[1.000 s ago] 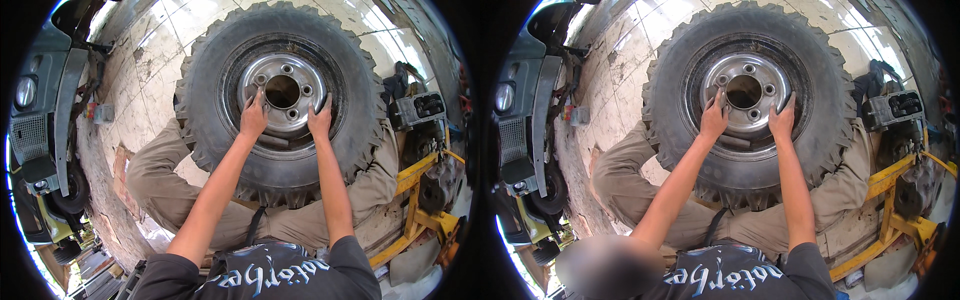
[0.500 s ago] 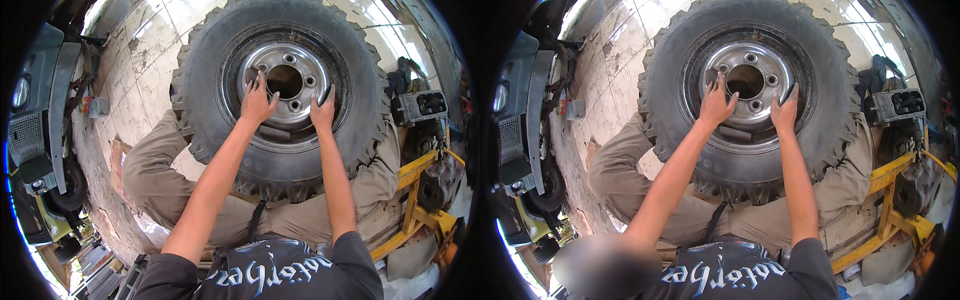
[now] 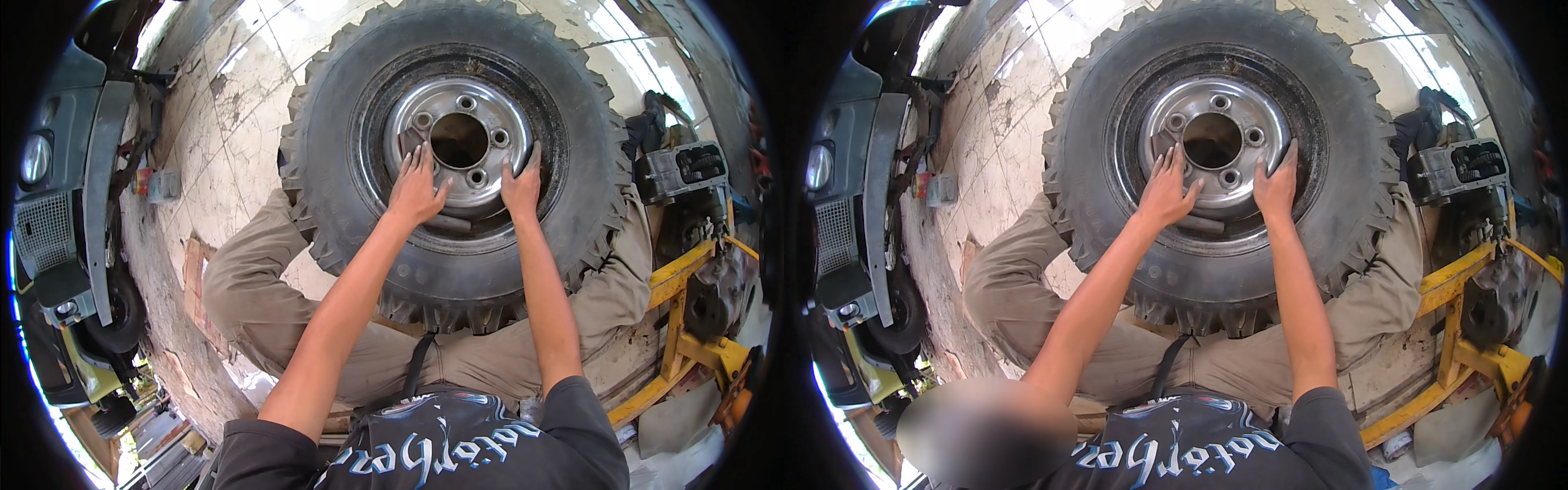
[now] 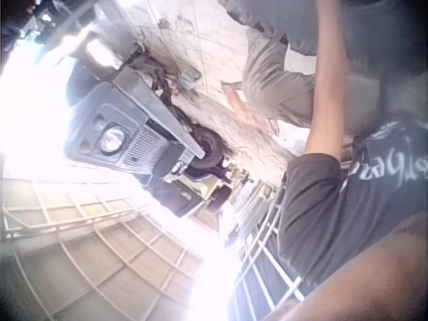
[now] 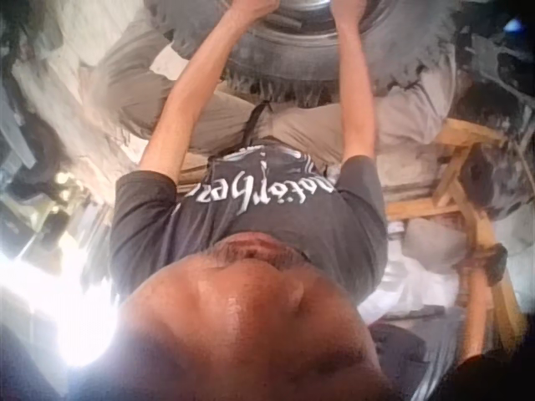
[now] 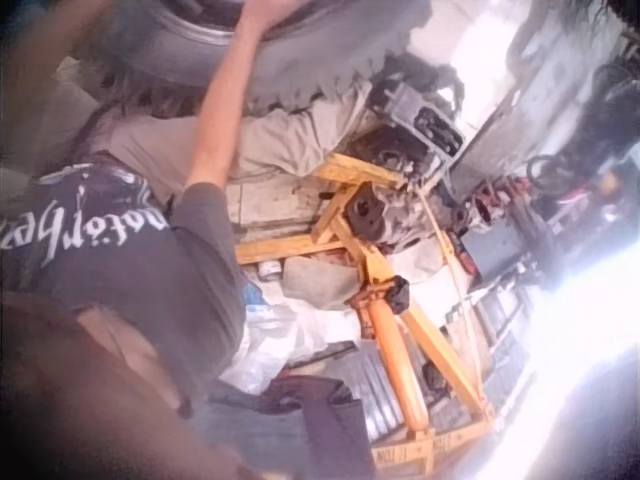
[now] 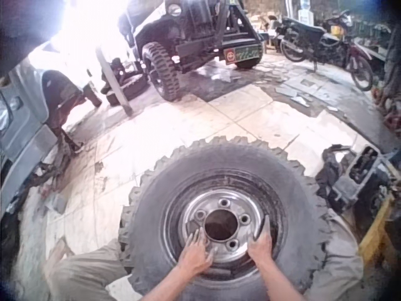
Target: The person sits on the floor and scrubs the metal rim of a large tire with a small abrasive pad. They repeatedly rub the inner and outer surfaces of the rim, focusing on the area around the lug nut holes.
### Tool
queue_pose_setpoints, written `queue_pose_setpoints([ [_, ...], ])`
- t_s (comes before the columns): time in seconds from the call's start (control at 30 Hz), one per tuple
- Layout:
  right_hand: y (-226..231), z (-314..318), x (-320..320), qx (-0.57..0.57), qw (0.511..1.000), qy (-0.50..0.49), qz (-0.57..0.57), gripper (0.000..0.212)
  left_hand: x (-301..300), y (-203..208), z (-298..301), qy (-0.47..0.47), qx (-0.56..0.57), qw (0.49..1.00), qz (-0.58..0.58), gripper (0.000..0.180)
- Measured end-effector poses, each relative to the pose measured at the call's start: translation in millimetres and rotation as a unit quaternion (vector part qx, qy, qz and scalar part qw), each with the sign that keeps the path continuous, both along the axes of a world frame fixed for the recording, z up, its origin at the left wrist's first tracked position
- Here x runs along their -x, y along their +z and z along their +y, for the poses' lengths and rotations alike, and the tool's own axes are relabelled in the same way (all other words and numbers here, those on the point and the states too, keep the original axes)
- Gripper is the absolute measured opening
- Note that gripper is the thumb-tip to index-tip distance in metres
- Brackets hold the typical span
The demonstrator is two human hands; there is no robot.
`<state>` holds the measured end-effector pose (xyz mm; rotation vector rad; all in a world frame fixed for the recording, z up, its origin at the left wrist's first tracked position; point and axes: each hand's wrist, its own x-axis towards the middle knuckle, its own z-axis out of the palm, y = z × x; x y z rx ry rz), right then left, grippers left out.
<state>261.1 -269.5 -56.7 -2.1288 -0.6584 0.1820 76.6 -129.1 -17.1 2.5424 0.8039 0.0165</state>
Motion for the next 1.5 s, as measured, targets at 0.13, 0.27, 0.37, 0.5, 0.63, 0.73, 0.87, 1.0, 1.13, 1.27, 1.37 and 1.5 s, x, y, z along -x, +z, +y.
queue_pose_setpoints([
  [0.13, -0.3, 1.4, -2.6, 0.003, 1.0, 0.01, 0.007, 0.082, -22.5, 9.1, 22.8, 0.033, 0.028, 0.999, -0.008, 0.093],
  [0.27, 7.9, -2.9, 0.2, -0.003, 1.0, 0.004, 0.025, 0.081, -4.2, 4.8, -8.7, 0.01, 0.002, 1.0, 0.001, 0.103],
  [0.37, 3.1, -0.7, 3.0, 0.003, 1.0, -0.002, 0.004, 0.081, -0.6, 6.2, -7.2, -0.017, -0.025, 0.999, 0.018, 0.103],
  [0.5, 9.0, 1.2, -1.4, -0.01, 0.999, 0.011, 0.028, 0.08, -22.3, 11.5, 18.3, 0.003, -0.019, 1.0, 0.004, 0.108],
  [0.63, 9.6, -2.9, 0.7, -0.006, 0.999, 0.0, 0.033, 0.079, -0.8, 10.4, -4.0, -0.044, -0.06, 0.995, 0.064, 0.113],
  [0.73, 1.9, 1.9, 1.1, 0.0, 1.0, -0.004, 0.01, 0.079, -13.6, 16.5, 23.6, -0.04, -0.041, 0.997, 0.046, 0.113],
  [0.87, 16.7, -3.1, 3.6, -0.002, 0.998, 0.011, 0.061, 0.077, -10.0, 16.9, 4.4, 0.006, 0.023, 0.998, 0.057, 0.113],
  [1.0, -1.1, -1.0, -1.2, -0.004, 1.0, 0.004, -0.011, 0.074, -8.6, 12.8, -6.1, -0.014, 0.002, 0.999, 0.049, 0.117],
  [1.13, 6.8, 1.8, 5.4, -0.01, 0.999, 0.009, 0.041, 0.073, -20.3, 18.1, 22.1, 0.013, 0.026, 0.998, 0.049, 0.116],
  [1.27, 4.6, -0.3, 3.1, -0.003, 0.999, 0.003, 0.031, 0.073, -12.2, 11.3, -2.3, 0.003, 0.008, 0.998, 0.058, 0.116],
  [1.37, 2.8, 0.1, 4.5, -0.006, 1.0, 0.004, 0.024, 0.072, -6.3, 8.2, -1.4, -0.007, -0.009, 0.998, 0.069, 0.115],
  [1.5, 8.6, -1.8, 5.6, -0.005, 0.999, 0.01, 0.04, 0.072, -22.3, 9.0, 21.6, 0.016, 0.009, 0.999, 0.032, 0.11],
])
